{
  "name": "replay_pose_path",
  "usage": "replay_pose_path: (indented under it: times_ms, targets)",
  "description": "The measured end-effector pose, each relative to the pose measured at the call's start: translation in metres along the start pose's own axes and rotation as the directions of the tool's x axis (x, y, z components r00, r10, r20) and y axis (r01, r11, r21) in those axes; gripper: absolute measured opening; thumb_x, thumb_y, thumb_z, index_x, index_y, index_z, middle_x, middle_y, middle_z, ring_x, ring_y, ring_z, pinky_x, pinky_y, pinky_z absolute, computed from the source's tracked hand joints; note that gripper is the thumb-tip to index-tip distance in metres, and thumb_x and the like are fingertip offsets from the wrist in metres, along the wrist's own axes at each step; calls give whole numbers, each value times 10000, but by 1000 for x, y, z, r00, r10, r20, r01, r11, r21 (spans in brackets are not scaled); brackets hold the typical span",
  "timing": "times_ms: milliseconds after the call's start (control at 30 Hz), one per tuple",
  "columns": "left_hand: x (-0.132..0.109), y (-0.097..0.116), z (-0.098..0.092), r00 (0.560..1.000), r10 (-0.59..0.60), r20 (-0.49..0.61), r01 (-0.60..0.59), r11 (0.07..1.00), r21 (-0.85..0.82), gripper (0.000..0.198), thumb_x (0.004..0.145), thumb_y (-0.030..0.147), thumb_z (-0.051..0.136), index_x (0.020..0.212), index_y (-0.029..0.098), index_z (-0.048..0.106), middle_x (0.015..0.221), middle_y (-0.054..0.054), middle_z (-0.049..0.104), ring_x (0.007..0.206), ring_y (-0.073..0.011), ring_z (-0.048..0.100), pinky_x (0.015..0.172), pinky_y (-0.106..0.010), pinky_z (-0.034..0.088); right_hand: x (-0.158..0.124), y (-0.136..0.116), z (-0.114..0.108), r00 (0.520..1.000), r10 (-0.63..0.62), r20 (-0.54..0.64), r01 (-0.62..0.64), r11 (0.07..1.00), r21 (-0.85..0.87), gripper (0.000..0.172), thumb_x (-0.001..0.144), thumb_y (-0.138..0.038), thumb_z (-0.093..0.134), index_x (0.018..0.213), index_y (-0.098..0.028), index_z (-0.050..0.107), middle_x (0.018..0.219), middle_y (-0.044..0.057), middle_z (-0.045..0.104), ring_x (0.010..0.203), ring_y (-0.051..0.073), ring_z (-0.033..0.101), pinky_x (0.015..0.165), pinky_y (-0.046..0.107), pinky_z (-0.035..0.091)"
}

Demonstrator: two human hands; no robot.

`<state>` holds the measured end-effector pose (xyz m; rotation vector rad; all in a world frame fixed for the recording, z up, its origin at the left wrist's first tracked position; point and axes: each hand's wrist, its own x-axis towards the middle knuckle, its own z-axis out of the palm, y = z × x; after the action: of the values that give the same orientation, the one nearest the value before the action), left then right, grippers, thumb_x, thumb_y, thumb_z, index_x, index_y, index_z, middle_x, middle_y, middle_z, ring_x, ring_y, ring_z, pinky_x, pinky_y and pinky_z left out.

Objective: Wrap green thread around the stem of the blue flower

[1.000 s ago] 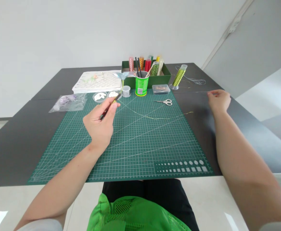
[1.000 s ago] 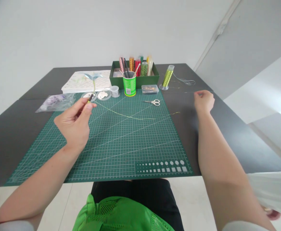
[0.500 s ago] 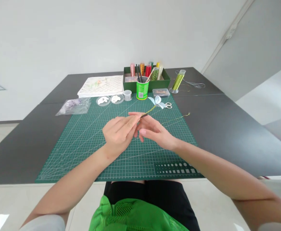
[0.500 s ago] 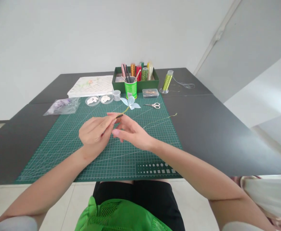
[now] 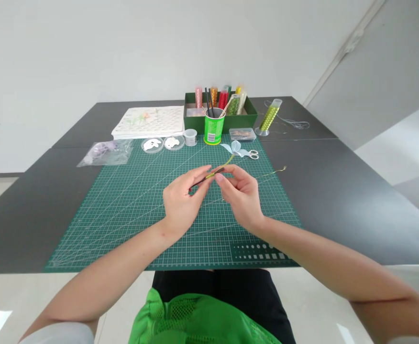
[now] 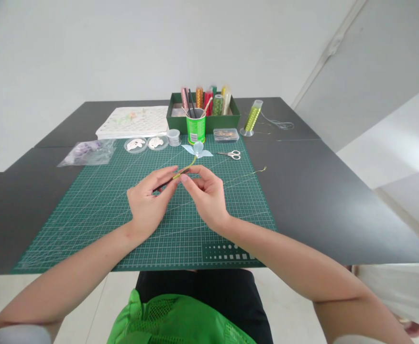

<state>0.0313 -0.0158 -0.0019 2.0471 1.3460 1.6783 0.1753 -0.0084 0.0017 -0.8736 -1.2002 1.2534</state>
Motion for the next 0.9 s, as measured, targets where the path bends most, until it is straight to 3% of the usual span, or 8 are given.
replay_pose_path:
  times_ms: [67,200,300,433,567,900]
  targets:
    - [0,0,-1,999,-29,22,30,999,-21,165,936,244,745,1100,237,768,1044,-19,827,932,-188,801,823,-285,639,1,-2,-1,1000,0,-9,0,1000,-17,399,782,-625,807,916,-278,664,496,-77,347,445,94,164,440,298,122]
    - [4,-2,-5,984,-94,149,106,991,-77,168,939,272,733,1101,228,748,905,-9,825,733,-149,773,657,-233,600,2,-3,-3,1000,-10,6,10,998,-58,355,799,-611,797,882,-286,680,487,-75,312,445,99,168,442,298,128]
    - [9,-4,-8,925,-154,348,254,930,-265,180,990,345,649,1073,209,734,760,1,782,501,-104,632,469,-209,489,3,-1,-6,998,-38,42,42,995,-94,327,834,-597,769,907,-290,684,491,-79,316,442,97,181,437,295,151]
    - [16,-4,-13,835,-157,528,383,854,-352,446,1043,437,520,691,195,651,557,11,618,412,-88,424,391,-232,330,5,-1,-11,995,-50,82,61,989,-132,320,843,-587,761,917,-282,700,473,-91,304,440,92,166,445,295,158]
    - [19,-1,-14,821,-151,550,384,859,-337,489,1034,435,523,606,202,568,552,15,558,465,-102,442,439,-239,359,9,-7,-17,991,-34,131,53,988,-145,274,839,-513,791,958,-287,694,468,-93,333,441,96,192,457,293,168]
    - [17,-1,-13,812,-166,559,444,798,-409,472,1020,424,554,600,209,574,535,22,503,501,-112,465,492,-251,391,12,-10,-22,983,-101,153,132,970,-204,255,842,-445,791,957,-246,680,469,-98,384,434,91,269,466,290,273]
